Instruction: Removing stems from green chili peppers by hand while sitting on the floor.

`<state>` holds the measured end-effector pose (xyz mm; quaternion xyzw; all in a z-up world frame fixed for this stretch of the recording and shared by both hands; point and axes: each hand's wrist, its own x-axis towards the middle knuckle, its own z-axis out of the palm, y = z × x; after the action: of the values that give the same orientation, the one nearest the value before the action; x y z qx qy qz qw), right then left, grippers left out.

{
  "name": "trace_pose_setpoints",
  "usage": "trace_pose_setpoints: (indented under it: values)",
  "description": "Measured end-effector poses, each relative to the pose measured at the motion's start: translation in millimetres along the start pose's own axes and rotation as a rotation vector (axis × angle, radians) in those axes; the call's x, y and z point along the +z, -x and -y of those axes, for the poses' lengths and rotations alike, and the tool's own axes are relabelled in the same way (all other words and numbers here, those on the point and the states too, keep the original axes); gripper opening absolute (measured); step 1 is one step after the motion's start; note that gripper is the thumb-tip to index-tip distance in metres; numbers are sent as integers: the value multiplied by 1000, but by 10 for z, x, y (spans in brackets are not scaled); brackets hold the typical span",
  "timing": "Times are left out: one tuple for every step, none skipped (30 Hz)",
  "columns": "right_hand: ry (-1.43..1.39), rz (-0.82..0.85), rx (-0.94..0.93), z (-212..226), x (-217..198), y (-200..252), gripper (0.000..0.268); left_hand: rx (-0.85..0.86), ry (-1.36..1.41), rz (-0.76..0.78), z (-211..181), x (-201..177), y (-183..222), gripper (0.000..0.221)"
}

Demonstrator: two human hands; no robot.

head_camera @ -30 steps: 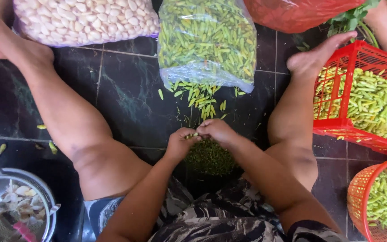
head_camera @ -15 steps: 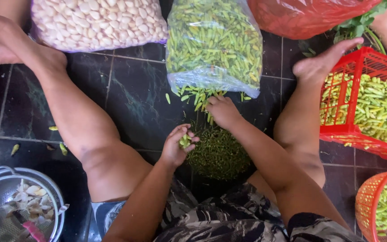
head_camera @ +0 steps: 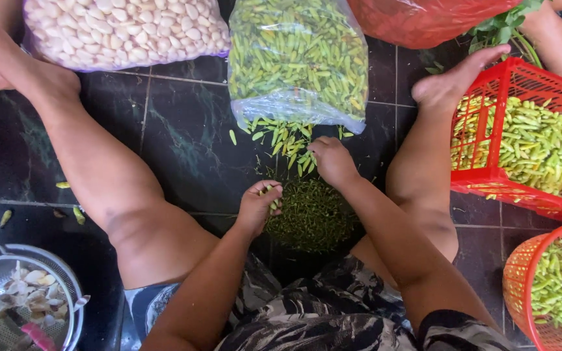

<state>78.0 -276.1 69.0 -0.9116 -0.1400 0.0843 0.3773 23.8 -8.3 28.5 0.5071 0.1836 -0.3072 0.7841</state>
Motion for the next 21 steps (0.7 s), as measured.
trace_pose_setpoints:
  values:
    - [245, -38, -48, -135, 124, -47, 15, 4, -27, 15, 27, -11, -26, 25]
    - [490, -76, -95, -269, 247, -97, 32, 7, -54, 31, 52, -23, -52, 24]
    - [490, -81, -98, -379, 324, -132, 32, 11, -57, 32, 50, -12, -48, 24]
    - [574, -82, -155, -489, 405, -172, 25, -9, -65, 29, 49, -6, -48, 25]
    - [653, -79, -211, -593, 513, -196, 20, -33, -72, 22, 64, -15, -26, 25]
    - [650, -79, -212, -579, 479, -186, 20, -34, -74, 19, 52, -27, -26, 25]
    - [526, -87, -169, -568, 444, -164, 20, -9, -109, 22, 44, -36, -25, 27]
    - [403, -95, -126, -558, 409, -144, 21, 17, -145, 24, 36, -46, -26, 29]
    - [404, -93, -122, -318, 343, -108, 21, 14, -144, 27, 28, -26, -38, 29]
    - [270, -88, 99, -79, 281, -75, 18, 46, -205, 0, 22, -8, -52, 32]
    - [136, -81, 322, 161, 225, -20, 18, 75, -264, -27, 40, 12, -49, 34]
    - [138, -76, 328, 173, 333, 66, 18, 69, -259, -25, 87, 7, -80, 34]
    - [-219, -123, 491, 187, 436, 157, 26, 106, -339, 4, 134, 7, -108, 37]
    - [-581, -168, 646, 200, 536, 251, 37, 143, -418, 33, 181, 12, -135, 39]
    - [-581, -172, 652, 273, 640, 333, 37, 139, -418, 39, 202, 18, -130, 39]
    - [-749, -139, 739, 347, 742, 416, 37, 148, -463, 37, 223, 29, -122, 38]
    - [-919, -103, 821, 421, 843, 492, 37, 159, -508, 32, 240, 39, -114, 36]
    - [-920, -107, 823, 407, 814, 532, 37, 157, -510, 36, 218, 12, -144, 36]
    - [-925, -61, 793, 406, 813, 589, 32, 111, -558, 113, 214, -39, -144, 29]
    - [-930, -14, 764, 409, 812, 644, 29, 64, -605, 191, 207, -91, -143, 25]
    - [-933, -15, 762, 583, 673, 612, 29, 64, -608, 190, 224, -76, -98, 25]
